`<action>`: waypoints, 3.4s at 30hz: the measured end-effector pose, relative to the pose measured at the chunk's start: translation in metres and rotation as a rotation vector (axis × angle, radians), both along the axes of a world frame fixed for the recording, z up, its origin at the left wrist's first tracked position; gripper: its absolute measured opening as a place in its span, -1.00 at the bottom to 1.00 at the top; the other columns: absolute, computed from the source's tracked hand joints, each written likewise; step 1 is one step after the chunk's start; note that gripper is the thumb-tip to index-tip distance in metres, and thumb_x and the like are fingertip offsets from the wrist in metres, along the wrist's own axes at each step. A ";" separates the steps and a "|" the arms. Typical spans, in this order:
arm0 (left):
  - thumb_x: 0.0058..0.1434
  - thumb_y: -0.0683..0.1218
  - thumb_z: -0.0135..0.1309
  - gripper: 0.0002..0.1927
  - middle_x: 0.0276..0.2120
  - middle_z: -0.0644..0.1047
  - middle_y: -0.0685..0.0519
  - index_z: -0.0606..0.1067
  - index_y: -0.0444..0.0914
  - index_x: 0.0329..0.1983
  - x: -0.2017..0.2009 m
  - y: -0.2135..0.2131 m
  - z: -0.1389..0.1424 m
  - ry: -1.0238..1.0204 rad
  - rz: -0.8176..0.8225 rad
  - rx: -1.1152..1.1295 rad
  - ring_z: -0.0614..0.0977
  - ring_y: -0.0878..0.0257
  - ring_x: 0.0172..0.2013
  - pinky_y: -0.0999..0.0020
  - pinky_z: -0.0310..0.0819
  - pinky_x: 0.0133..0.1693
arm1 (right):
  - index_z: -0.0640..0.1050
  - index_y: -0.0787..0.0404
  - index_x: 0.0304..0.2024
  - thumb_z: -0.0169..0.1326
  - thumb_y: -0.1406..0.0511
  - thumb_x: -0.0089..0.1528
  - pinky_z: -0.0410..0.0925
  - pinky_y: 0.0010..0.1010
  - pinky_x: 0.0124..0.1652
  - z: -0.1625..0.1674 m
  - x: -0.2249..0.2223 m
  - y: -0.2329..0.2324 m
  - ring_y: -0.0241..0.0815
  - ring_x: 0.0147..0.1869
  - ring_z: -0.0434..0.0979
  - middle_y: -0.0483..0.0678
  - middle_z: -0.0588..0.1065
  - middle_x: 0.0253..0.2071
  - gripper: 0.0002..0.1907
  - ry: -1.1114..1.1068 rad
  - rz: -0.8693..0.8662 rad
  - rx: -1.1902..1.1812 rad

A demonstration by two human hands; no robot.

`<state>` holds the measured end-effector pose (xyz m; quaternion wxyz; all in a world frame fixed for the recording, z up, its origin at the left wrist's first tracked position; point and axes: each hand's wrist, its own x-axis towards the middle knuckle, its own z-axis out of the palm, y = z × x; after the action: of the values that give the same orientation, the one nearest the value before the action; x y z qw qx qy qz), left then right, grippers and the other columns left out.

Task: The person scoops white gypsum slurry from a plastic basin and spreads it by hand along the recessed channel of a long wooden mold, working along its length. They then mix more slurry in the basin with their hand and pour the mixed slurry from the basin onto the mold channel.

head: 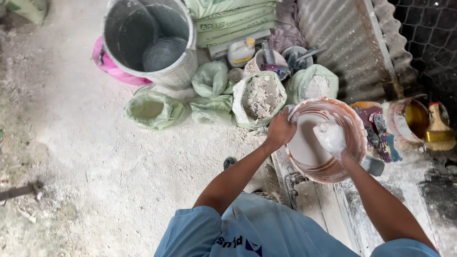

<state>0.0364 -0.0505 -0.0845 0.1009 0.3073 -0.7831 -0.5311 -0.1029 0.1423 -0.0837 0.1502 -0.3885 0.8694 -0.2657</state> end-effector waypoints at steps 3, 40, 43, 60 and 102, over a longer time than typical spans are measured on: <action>0.14 -0.08 -0.01 -0.52 -0.10 0.57 -0.42 0.46 -0.44 0.08 0.002 -0.003 0.015 0.056 0.024 -0.078 0.60 -0.33 -0.08 -0.09 0.47 0.06 | 0.51 0.27 -0.24 -0.02 0.31 0.35 0.42 -0.21 -0.10 -0.003 0.003 -0.008 -0.09 -0.20 0.50 0.09 0.52 -0.31 -0.85 -0.022 -0.058 -0.211; 0.13 -0.07 0.11 -0.48 -0.09 0.59 -0.37 0.48 -0.36 0.16 0.001 0.003 0.016 0.171 0.216 -0.287 0.60 -0.27 -0.01 -0.05 0.46 0.09 | 0.45 0.28 -0.38 0.25 0.38 0.27 0.36 -0.34 -0.31 0.027 0.022 0.027 -0.18 -0.41 0.47 0.04 0.50 -0.47 -0.78 0.046 -0.056 -0.188; 0.14 -0.08 0.11 -0.53 -0.13 0.59 -0.39 0.52 -0.39 0.10 0.002 0.002 0.012 0.193 0.139 -0.212 0.58 -0.30 -0.01 -0.10 0.44 0.04 | 0.49 0.29 -0.26 0.21 0.35 0.32 0.44 -0.33 -0.23 0.042 0.011 0.053 -0.15 -0.31 0.58 0.05 0.56 -0.36 -0.84 0.060 -0.108 -0.399; 0.13 -0.15 0.13 -0.67 -0.20 0.60 -0.39 0.58 -0.42 -0.06 -0.023 -0.001 0.046 0.206 -0.098 -0.396 0.60 -0.34 -0.12 -0.08 0.46 -0.01 | 0.43 0.17 -0.43 0.10 0.19 0.36 0.26 -0.47 -0.42 0.034 0.051 0.122 -0.45 -0.48 0.32 -0.27 0.38 -0.56 -0.70 -0.287 -0.504 -0.330; 0.00 -0.35 0.02 -0.79 -0.45 0.58 -0.27 0.53 -0.52 -0.27 0.034 0.098 0.043 0.550 -0.111 -0.394 0.67 -0.14 -0.41 0.08 0.57 -0.22 | 0.57 0.27 -0.02 0.05 0.18 0.40 0.42 -0.34 -0.31 0.009 0.093 0.199 -0.33 -0.42 0.51 0.00 0.62 -0.34 -0.72 -0.151 -0.421 -0.270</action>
<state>0.0700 0.0473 -0.0416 0.3366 0.0842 -0.8297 -0.4373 -0.0102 0.3411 -0.0749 0.1028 -0.1945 0.8741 -0.4331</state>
